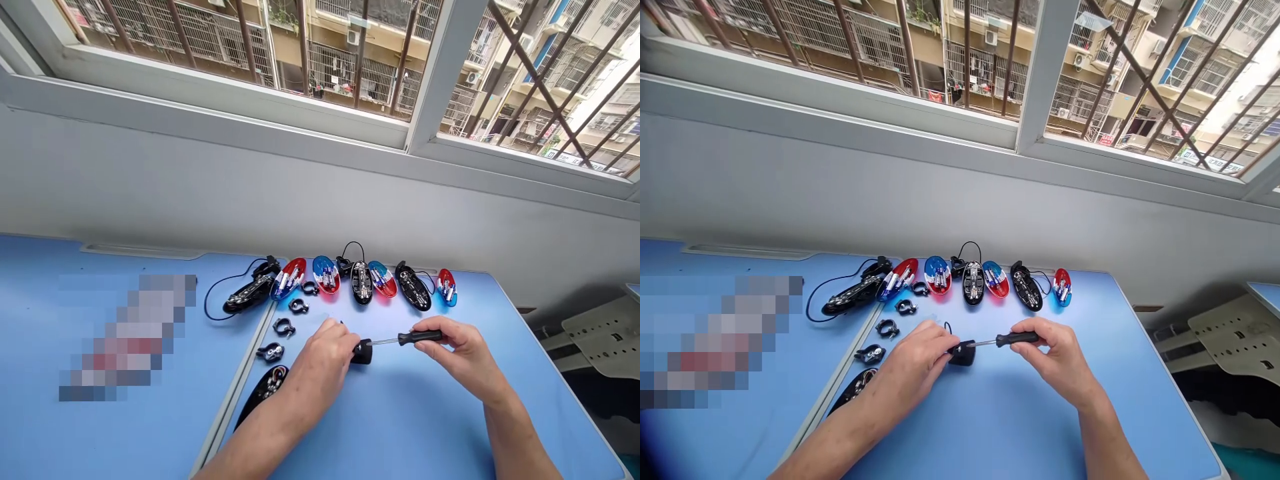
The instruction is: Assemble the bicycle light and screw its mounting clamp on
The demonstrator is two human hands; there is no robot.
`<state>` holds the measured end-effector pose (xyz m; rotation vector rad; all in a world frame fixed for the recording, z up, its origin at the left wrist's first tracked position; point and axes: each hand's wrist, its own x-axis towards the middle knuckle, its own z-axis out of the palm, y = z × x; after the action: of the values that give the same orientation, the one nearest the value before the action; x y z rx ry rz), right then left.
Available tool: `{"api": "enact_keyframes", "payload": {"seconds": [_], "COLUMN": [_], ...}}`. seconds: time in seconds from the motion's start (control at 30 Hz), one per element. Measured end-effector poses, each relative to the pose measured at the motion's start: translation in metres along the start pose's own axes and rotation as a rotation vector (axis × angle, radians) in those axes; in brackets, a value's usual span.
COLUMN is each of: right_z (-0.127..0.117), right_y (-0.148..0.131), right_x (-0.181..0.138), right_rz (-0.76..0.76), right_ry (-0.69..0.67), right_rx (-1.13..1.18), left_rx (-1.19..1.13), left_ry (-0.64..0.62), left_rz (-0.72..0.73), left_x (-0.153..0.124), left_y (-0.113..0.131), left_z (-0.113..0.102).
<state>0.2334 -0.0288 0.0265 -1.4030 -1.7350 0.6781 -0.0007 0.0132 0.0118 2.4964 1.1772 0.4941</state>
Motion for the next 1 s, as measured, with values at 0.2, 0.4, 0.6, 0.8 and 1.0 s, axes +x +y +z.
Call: {"api": "enact_keyframes", "payload": {"seconds": [0.2, 0.4, 0.6, 0.8, 1.0], "right_z": [0.006, 0.009, 0.005, 0.007, 0.009], "right_y": [0.001, 0.0, 0.0, -0.001, 0.0], "right_x": [-0.001, 0.0, -0.001, -0.001, 0.0], "right_rz": [-0.035, -0.05, -0.045, -0.053, -0.051], "right_ry": [-0.001, 0.009, 0.008, 0.011, 0.025], "right_rx": [-0.039, -0.048, -0.052, -0.061, -0.022], "left_rx": [-0.008, -0.05, -0.022, -0.008, -0.025], "left_ry": [0.04, -0.011, -0.042, -0.024, -0.017], "left_rz": [0.003, -0.013, -0.035, -0.031, -0.012], "left_x": [0.0, 0.001, 0.001, 0.002, 0.002], "left_y": [-0.005, 0.002, 0.003, 0.002, 0.001], "left_z": [0.006, -0.006, -0.008, -0.007, -0.007]}}
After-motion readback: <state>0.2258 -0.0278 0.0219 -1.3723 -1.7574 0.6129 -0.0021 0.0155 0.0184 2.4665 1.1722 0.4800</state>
